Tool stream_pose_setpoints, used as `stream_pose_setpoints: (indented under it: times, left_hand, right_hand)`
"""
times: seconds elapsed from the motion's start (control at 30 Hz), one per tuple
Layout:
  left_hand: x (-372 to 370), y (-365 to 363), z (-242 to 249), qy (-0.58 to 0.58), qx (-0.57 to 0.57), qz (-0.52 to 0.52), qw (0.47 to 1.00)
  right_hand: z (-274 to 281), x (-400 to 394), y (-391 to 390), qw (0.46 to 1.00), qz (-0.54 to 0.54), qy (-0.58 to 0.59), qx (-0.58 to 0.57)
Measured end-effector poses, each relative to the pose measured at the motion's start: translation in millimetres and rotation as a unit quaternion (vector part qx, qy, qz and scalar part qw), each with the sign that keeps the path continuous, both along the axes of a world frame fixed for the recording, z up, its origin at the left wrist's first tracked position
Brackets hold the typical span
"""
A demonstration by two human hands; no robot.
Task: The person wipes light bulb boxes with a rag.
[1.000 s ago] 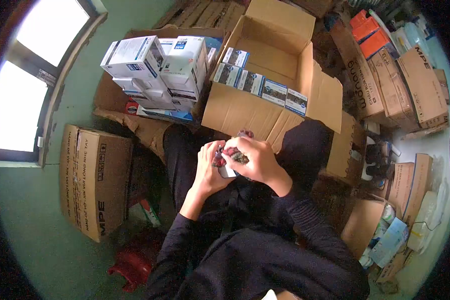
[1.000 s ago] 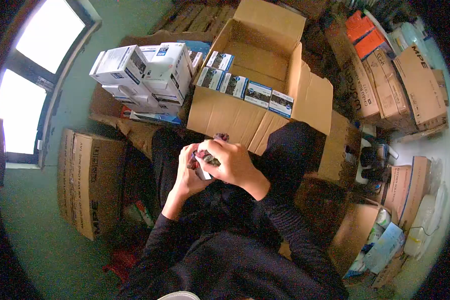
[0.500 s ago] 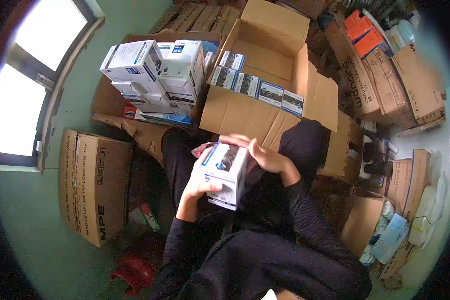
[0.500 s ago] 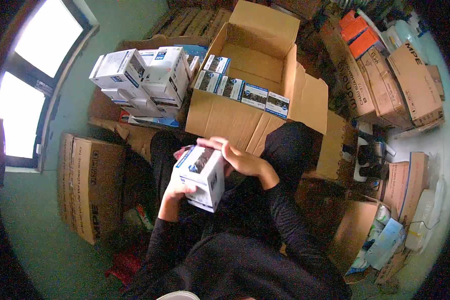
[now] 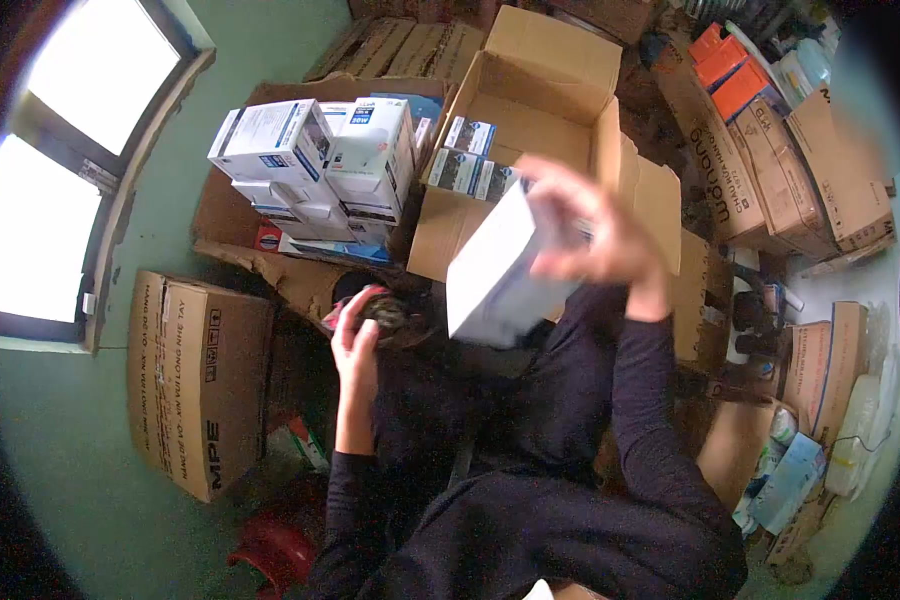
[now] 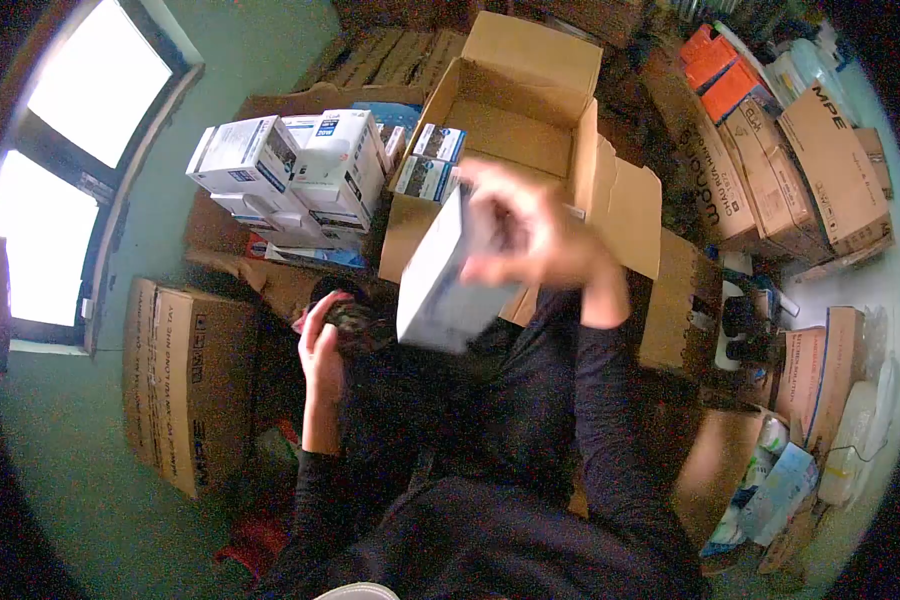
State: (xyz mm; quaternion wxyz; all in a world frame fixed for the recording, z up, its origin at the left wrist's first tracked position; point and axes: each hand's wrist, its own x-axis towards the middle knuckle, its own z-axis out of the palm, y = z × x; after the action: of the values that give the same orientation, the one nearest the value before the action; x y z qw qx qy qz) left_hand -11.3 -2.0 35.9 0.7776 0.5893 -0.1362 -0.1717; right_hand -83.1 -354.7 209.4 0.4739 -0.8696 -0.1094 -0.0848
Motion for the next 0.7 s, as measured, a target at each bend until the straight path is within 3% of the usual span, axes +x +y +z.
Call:
stream_pose_setpoints:
  times: [0.03, 0.07, 0.1, 0.13, 0.23, 0.3, 0.33, 0.37, 0.43, 0.5, 0.6, 0.7]
  left_hand:
    - [9, 15, -21, 0.018, 0.004, 0.03, 0.999]
    - [19, 31, -53, 0.052, -0.075, 0.013, 0.996]
    - [14, 32, -58, 0.107, -0.095, 0.063, 0.988]
    - [11, 35, -57, 0.128, -0.112, 0.074, 0.983]
    - [15, 33, -57, 0.156, -0.141, 0.084, 0.974]
    - [16, 30, -63, 0.138, -0.104, 0.094, 0.98]
    - [15, 28, -63, 0.123, -0.098, 0.1, 0.982]
    - [14, 28, -63, 0.11, -0.09, 0.104, 0.984]
    - [15, 32, -63, 0.119, -0.084, 0.099, 0.984]
    - [19, 26, -58, 0.13, -0.11, 0.094, 0.981]
    - [18, 18, -47, 0.137, -0.096, 0.097, 0.981]
    - [18, 15, -47, 0.131, -0.065, 0.096, 0.985]
  right_hand:
    - [0, 7, -23, 0.993, -0.097, -0.071, 0.009]
    - [9, 13, -44, 0.985, -0.164, -0.029, 0.051]
    - [-7, 32, -73, 0.965, -0.228, -0.127, 0.027]
    - [-14, 47, -87, 0.947, -0.29, -0.111, 0.082]
    - [-67, 88, -132, 0.88, -0.461, -0.108, -0.041]
    - [-125, 111, -163, 0.861, -0.451, -0.163, -0.168]
    - [-137, 116, -162, 0.876, -0.443, -0.083, -0.171]
    - [-163, 123, -175, 0.883, -0.407, -0.091, -0.216]
    - [-167, 125, -165, 0.906, -0.366, 0.02, -0.21]
    - [-174, 139, -165, 0.954, -0.265, 0.006, -0.139]
    - [-180, 157, -154, 0.986, -0.167, 0.002, -0.025]
    - [-172, 158, -140, 0.978, -0.181, 0.099, 0.029]
